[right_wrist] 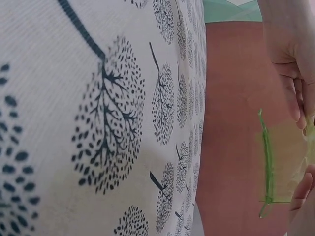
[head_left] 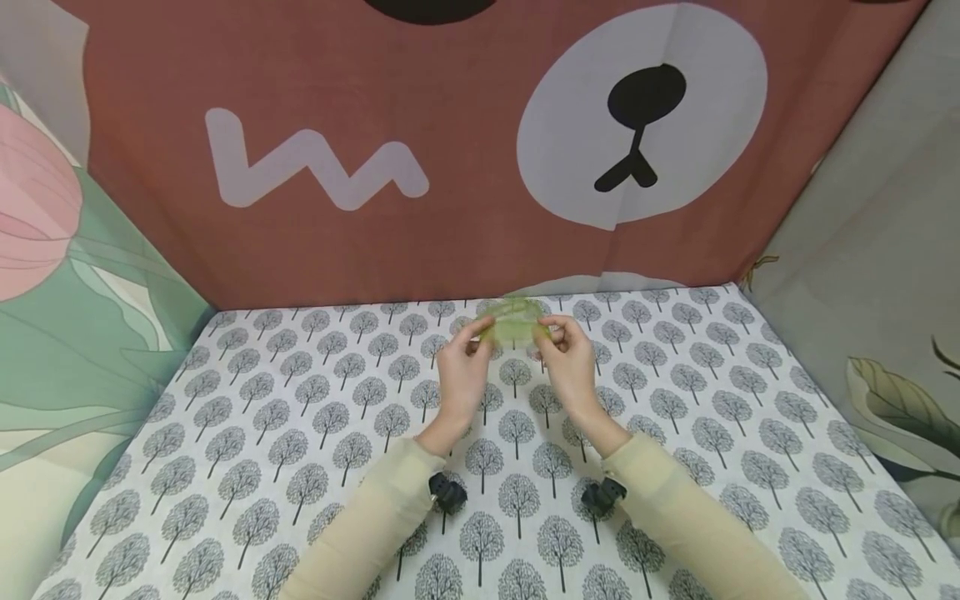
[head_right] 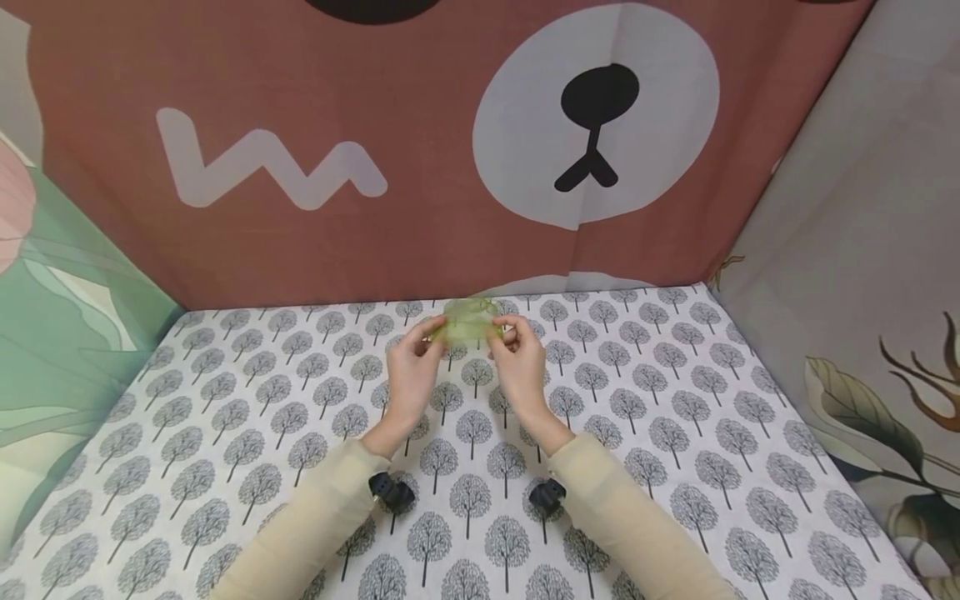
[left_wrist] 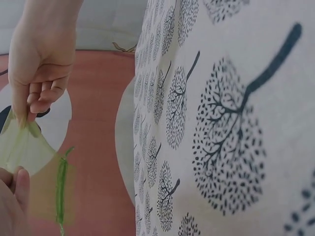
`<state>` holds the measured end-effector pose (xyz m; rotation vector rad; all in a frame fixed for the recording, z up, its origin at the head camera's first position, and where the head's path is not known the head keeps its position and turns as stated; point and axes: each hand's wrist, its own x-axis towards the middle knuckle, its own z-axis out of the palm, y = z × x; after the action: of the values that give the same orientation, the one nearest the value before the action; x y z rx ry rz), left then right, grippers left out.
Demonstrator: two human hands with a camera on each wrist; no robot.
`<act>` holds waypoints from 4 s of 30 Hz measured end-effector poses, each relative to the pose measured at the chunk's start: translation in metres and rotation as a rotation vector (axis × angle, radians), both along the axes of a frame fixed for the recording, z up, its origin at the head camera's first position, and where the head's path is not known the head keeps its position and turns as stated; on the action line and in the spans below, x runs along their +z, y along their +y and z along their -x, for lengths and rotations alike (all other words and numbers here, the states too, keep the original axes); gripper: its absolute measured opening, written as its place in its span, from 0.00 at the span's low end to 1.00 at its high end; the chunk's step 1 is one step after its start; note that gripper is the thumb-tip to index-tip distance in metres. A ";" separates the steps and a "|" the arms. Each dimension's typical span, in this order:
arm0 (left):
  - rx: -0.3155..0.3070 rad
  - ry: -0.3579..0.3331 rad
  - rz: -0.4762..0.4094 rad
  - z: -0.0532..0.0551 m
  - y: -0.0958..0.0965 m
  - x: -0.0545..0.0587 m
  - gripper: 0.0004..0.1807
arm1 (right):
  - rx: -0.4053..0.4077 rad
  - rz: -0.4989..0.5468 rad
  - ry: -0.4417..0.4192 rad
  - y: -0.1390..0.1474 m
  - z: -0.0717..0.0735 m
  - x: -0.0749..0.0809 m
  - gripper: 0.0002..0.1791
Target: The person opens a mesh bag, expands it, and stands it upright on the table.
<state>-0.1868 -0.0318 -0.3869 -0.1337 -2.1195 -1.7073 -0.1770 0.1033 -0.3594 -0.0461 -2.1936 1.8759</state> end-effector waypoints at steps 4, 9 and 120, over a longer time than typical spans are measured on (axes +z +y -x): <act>0.001 0.017 -0.044 0.000 -0.001 -0.001 0.14 | -0.007 -0.010 0.024 -0.002 0.000 -0.001 0.13; 0.008 0.008 -0.048 0.000 -0.003 -0.003 0.17 | 0.036 -0.018 0.010 0.002 0.009 -0.018 0.17; 0.063 0.159 0.056 -0.001 0.003 -0.003 0.23 | -0.131 -0.182 0.377 -0.008 0.012 -0.028 0.10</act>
<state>-0.1855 -0.0286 -0.3897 -0.2093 -2.0338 -1.5495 -0.1888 0.0951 -0.3871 0.1788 -2.0331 1.4696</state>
